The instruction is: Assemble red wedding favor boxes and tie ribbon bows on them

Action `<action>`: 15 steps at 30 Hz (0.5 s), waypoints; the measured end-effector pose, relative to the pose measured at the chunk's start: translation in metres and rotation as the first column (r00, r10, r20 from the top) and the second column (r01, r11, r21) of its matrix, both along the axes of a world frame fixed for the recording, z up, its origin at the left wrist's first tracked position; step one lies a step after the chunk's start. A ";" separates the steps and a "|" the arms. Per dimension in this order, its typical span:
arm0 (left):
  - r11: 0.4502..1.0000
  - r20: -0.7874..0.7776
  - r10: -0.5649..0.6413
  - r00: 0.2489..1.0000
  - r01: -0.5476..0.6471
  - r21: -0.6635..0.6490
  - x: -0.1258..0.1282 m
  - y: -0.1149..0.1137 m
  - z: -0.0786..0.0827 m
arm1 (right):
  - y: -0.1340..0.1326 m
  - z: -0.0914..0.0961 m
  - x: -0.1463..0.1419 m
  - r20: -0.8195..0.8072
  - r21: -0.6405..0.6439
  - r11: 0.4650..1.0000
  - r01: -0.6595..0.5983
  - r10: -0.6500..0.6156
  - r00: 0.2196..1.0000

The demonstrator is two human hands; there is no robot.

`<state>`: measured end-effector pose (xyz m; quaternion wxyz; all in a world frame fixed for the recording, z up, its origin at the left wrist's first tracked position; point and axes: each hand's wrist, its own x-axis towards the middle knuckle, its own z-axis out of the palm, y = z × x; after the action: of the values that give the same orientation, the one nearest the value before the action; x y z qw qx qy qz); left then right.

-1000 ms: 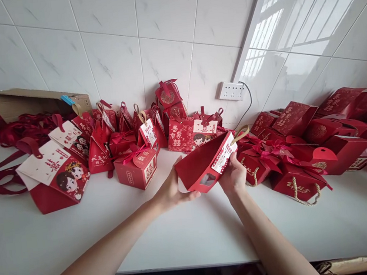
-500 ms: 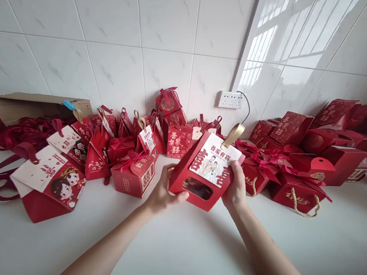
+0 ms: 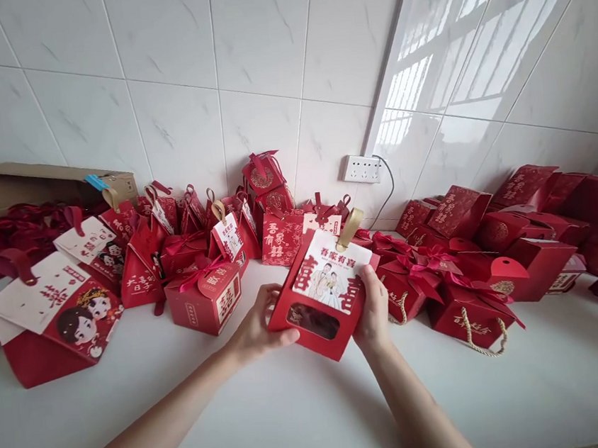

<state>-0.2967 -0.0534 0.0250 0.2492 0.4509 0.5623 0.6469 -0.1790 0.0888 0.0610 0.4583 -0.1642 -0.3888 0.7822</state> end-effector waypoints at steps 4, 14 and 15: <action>0.994 0.282 0.077 0.956 -0.096 0.053 0.000 0.002 0.015 | 0.007 -0.005 -0.008 0.123 -0.173 0.970 -0.169 0.192 0.974; 0.994 0.547 -0.064 0.835 0.007 0.105 -0.005 0.000 0.029 | 0.001 -0.006 -0.007 0.263 -0.263 0.931 -0.252 0.321 0.910; 0.996 0.556 -0.029 0.831 -0.023 0.087 -0.005 0.001 0.029 | -0.002 -0.003 -0.002 0.287 -0.194 0.961 -0.198 0.249 0.925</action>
<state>-0.3017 -0.0525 0.0539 0.3822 0.2549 0.4352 0.7743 -0.1811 0.0868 0.0582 0.2844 -0.2755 -0.4073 0.8230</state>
